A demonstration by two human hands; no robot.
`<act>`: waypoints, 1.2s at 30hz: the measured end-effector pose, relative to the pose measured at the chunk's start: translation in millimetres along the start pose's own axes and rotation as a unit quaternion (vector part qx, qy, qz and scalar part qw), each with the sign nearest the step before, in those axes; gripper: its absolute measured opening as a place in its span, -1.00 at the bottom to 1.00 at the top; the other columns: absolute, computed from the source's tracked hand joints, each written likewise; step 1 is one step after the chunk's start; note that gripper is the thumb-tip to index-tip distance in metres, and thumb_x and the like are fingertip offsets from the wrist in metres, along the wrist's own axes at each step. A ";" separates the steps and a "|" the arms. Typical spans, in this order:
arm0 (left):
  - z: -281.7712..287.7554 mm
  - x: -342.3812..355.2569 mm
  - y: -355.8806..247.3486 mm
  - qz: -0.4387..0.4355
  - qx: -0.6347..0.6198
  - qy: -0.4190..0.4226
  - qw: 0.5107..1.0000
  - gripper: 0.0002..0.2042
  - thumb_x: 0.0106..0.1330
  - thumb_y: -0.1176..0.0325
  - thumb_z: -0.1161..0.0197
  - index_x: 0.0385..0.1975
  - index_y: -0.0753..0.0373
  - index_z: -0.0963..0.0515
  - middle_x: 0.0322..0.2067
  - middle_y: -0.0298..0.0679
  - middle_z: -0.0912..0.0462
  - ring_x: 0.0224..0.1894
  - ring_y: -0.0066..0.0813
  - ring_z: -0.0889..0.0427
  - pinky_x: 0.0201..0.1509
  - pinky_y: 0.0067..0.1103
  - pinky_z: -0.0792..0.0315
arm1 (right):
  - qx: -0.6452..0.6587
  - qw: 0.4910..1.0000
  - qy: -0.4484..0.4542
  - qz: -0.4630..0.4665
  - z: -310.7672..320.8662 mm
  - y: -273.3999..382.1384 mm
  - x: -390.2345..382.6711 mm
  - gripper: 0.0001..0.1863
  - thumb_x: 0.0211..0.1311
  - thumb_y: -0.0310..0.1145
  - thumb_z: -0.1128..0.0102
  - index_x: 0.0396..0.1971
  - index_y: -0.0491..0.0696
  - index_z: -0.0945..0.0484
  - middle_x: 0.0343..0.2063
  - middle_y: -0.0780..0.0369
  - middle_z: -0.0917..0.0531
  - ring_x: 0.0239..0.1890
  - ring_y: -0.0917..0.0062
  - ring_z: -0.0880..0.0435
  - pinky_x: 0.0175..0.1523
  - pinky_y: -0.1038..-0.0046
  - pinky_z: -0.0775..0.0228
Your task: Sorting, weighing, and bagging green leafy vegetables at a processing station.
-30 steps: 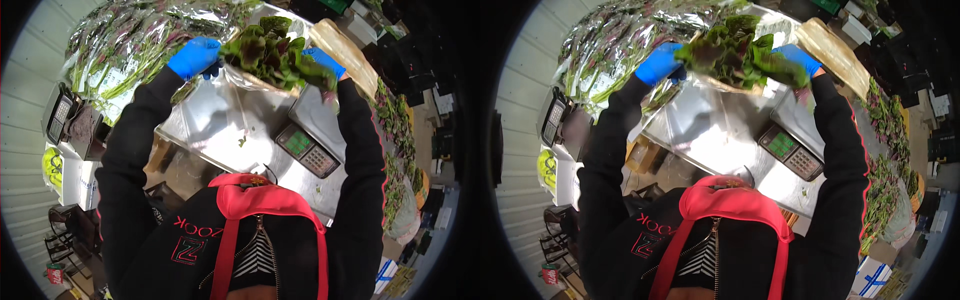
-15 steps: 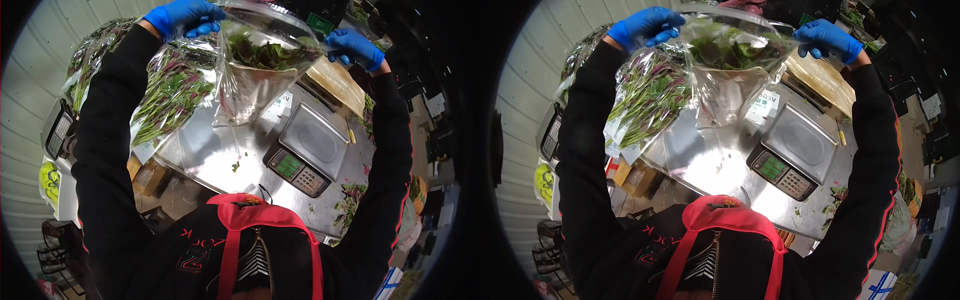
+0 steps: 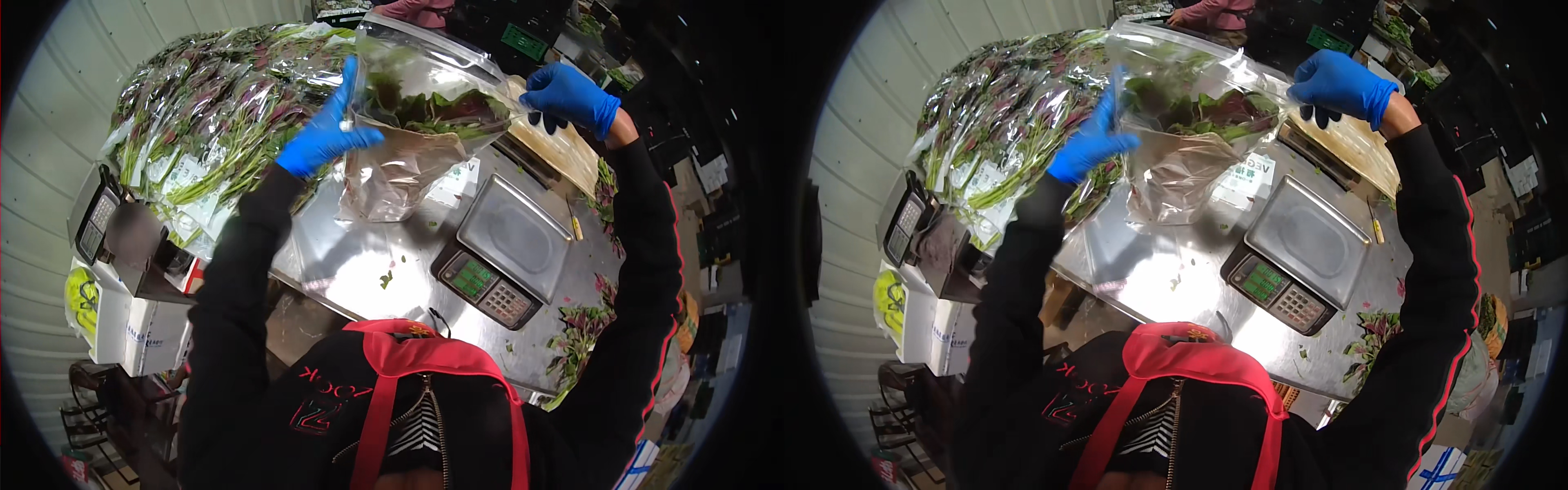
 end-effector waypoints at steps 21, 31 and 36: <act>-51.3 -20.4 28.6 0.169 -0.210 -0.081 0.960 -0.44 0.00 0.39 -0.39 0.05 0.28 -0.34 -0.15 -0.25 -0.55 -0.14 -0.56 -0.52 -0.02 -0.60 -0.40 | 0.056 0.953 -0.040 0.295 -39.4 81.4 35.8 -0.90 0.03 -0.44 -0.19 -0.47 -0.16 -0.55 -0.63 0.37 -0.54 -0.54 0.77 -0.44 -0.40 0.65 -0.33; -47.7 -21.8 29.3 0.134 -0.227 -0.083 0.961 -0.24 -0.02 0.29 -0.42 0.20 0.23 -0.17 0.03 -0.15 -0.42 0.02 -0.44 -0.42 0.11 -0.52 -0.30 | -0.183 0.950 0.045 0.250 -41.8 79.5 55.7 -0.78 -0.07 -0.43 -0.24 -0.35 -0.15 -0.58 -0.51 0.18 -0.61 -0.53 0.65 -0.49 -0.36 0.56 -0.38; -43.3 -22.7 32.2 0.143 -0.157 -0.066 0.975 -0.11 -0.08 0.20 -0.45 0.26 0.21 -0.06 0.15 -0.10 -0.27 0.19 -0.38 -0.24 0.23 -0.48 -0.14 | -0.218 0.903 -0.004 0.371 -58.7 80.5 67.3 -0.77 -0.05 -0.40 -0.23 -0.36 -0.17 -0.57 -0.51 0.18 -0.61 -0.52 0.61 -0.51 -0.33 0.53 -0.40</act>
Point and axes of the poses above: each hand's wrist, its own x-axis towards the middle knuckle, its own z-axis out of the back of the hand, y = z × x, the point moved 2 cm from there along x, towards the middle knuckle
